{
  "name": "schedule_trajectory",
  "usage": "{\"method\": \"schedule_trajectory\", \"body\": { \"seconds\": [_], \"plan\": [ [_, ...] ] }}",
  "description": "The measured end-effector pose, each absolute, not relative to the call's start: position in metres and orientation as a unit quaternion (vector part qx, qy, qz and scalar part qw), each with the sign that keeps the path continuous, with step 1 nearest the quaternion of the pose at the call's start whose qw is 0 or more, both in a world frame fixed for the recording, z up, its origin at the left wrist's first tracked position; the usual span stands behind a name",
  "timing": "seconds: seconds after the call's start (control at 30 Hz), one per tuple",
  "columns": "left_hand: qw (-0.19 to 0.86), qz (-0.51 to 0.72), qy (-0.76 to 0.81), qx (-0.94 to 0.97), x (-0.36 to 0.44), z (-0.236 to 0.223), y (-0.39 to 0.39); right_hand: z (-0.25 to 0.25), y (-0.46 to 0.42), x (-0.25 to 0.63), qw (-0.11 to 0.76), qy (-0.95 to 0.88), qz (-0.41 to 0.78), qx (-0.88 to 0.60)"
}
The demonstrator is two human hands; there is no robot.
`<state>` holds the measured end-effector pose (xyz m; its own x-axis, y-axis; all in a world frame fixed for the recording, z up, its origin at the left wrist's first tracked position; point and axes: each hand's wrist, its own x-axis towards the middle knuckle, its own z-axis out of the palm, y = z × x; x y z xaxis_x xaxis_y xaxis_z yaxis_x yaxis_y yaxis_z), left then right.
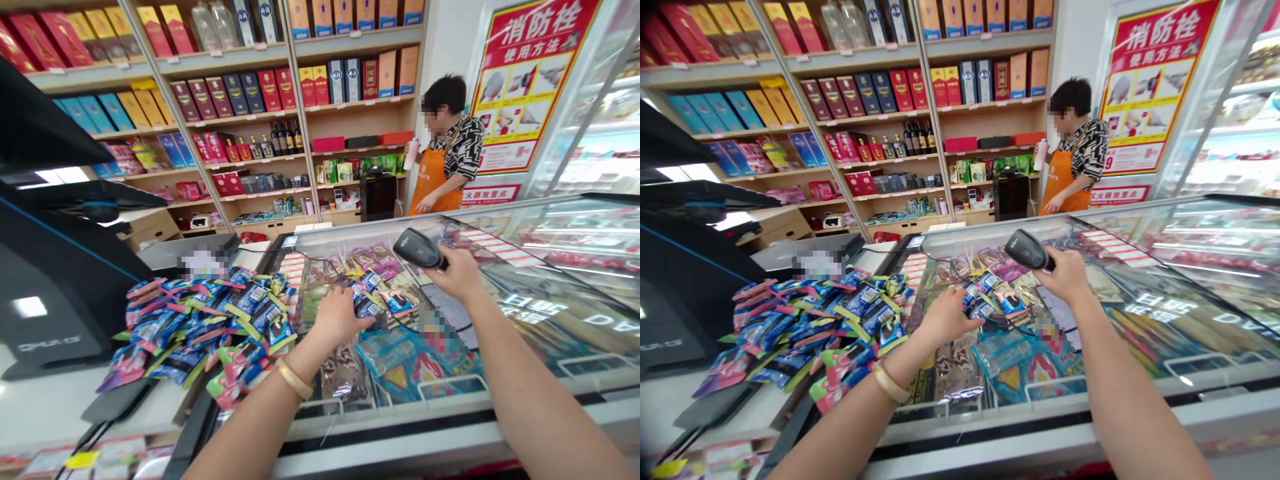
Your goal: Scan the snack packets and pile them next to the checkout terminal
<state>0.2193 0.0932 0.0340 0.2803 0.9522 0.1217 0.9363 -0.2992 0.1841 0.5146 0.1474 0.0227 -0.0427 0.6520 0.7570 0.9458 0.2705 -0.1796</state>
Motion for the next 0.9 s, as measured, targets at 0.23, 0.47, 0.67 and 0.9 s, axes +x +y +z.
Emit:
{"method": "schedule_trajectory", "body": {
  "seconds": [0.23, 0.47, 0.67, 0.9],
  "plan": [
    [0.046, 0.071, 0.604, 0.792, 0.226, 0.016, 0.093, 0.019, 0.148, 0.506, 0.380, -0.713, -0.174, -0.563],
    [0.106, 0.163, 0.573, 0.796, 0.215, 0.007, 0.097, 0.016, 0.148, 0.498, 0.384, -0.725, -0.152, -0.551],
    [0.077, 0.348, 0.586, 0.728, 0.191, 0.017, 0.109, 0.022, 0.142, 0.485, 0.408, -0.748, -0.114, -0.511],
    [-0.006, 0.454, 0.629, 0.631, 0.167, 0.020, 0.120, 0.019, 0.129, 0.447, 0.403, -0.806, -0.034, -0.432]
  ]
}}
